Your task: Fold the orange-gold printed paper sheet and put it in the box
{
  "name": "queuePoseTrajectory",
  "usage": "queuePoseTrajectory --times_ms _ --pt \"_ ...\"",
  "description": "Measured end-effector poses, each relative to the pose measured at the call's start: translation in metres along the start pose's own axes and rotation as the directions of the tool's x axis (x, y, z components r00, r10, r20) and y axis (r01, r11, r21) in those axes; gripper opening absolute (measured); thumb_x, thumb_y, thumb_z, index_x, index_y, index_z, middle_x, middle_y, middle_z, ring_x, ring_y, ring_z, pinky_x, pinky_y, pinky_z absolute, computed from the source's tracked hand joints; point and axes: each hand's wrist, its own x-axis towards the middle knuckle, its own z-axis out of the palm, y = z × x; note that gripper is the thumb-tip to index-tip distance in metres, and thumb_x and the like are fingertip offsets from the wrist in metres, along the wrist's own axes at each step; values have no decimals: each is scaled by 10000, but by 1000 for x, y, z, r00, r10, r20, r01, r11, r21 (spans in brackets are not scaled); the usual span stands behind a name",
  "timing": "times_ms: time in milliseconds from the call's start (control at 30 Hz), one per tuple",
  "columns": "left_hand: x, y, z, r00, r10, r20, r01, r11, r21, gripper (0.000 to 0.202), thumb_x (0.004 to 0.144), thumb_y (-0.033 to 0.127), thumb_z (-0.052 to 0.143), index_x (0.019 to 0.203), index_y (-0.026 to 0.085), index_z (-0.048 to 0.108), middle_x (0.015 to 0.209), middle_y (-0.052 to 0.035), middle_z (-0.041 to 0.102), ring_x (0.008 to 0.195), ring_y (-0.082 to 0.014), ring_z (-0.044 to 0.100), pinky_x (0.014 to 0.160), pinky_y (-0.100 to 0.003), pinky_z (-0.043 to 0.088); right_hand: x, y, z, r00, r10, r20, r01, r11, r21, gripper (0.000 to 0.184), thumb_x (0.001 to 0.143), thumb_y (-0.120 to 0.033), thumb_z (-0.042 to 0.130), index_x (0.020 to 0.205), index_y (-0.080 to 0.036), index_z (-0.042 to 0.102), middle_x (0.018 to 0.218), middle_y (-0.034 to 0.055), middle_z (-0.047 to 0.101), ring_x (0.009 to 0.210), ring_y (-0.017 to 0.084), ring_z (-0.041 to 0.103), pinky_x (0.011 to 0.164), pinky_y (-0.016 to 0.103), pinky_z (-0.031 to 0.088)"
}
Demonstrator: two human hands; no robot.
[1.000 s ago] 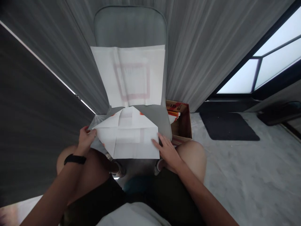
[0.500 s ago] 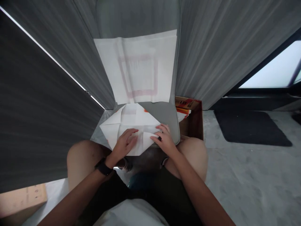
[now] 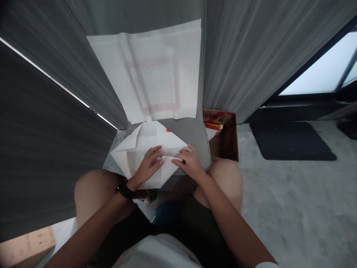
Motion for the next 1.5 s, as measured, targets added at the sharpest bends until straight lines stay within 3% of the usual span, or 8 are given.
queuePoseTrajectory --times_ms 167,267,367,500,700,1067,1333,1500 --pt "6 -3 7 998 -31 -50 27 996 -84 224 1001 392 649 878 209 692 1417 -125 632 1299 -275 609 1127 -495 513 23 -2 9 999 -18 -41 16 998 -57 356 996 -520 652 803 -237 749 752 26 690 866 216 648 1071 465 488" --pt "7 -5 7 995 -80 -61 71 988 -135 239 1016 369 607 860 199 670 1421 -129 606 1262 -267 625 1014 -436 590 24 -8 7 989 -22 -147 1 990 -142 295 1019 -480 623 1023 -234 785 961 67 743 989 239 660 1125 495 473" --pt "6 -7 6 995 -75 -59 71 995 -66 224 1008 330 605 833 192 629 1449 -136 557 1295 -272 599 1055 -443 578 10 -20 2 979 -45 -199 -2 974 -227 277 1053 -367 574 1197 -218 758 1108 96 748 1083 241 661 1174 510 450" --pt "3 -11 8 997 4 -78 1 998 61 191 1008 257 575 828 192 585 1455 -151 506 1366 -280 548 1170 -466 503 -13 -38 8 989 -73 -128 28 947 -321 311 1068 -285 529 1295 -189 719 1246 115 745 1237 256 639 1194 515 446" --pt "3 -15 12 989 37 -141 -22 994 107 163 1013 227 559 852 197 556 1419 -161 504 1340 -272 577 1171 -473 506 -27 -44 26 999 26 -23 -33 909 -416 400 1089 -277 458 1423 -161 646 1450 136 662 1420 272 553 1240 534 405" --pt "2 -15 12 987 1 -162 16 994 109 43 1008 244 586 1029 207 587 1408 -141 570 1351 -276 582 1135 -464 536 -33 -49 29 988 137 65 -94 890 -447 507 1093 -304 444 1575 -154 490 1609 137 513 1534 270 428 1283 520 346" --pt "-1 -16 16 985 -10 -174 27 995 94 417 1044 255 559 1459 275 522 1500 -121 520 1369 -270 572 1155 -467 526 -30 -42 22 979 189 -81 -206 894 -398 533 1093 -313 448 1610 -189 440 1588 153 534 1519 294 450 1260 575 365" --pt "-3 -15 17 987 5 -161 13 993 113 431 1067 259 522 1496 307 531 1529 -104 514 1361 -269 578 1147 -462 532 -31 -31 15 962 211 -173 -265 872 -411 506 1095 -248 415 1595 -192 471 1506 151 617 1449 283 542 1247 581 382"
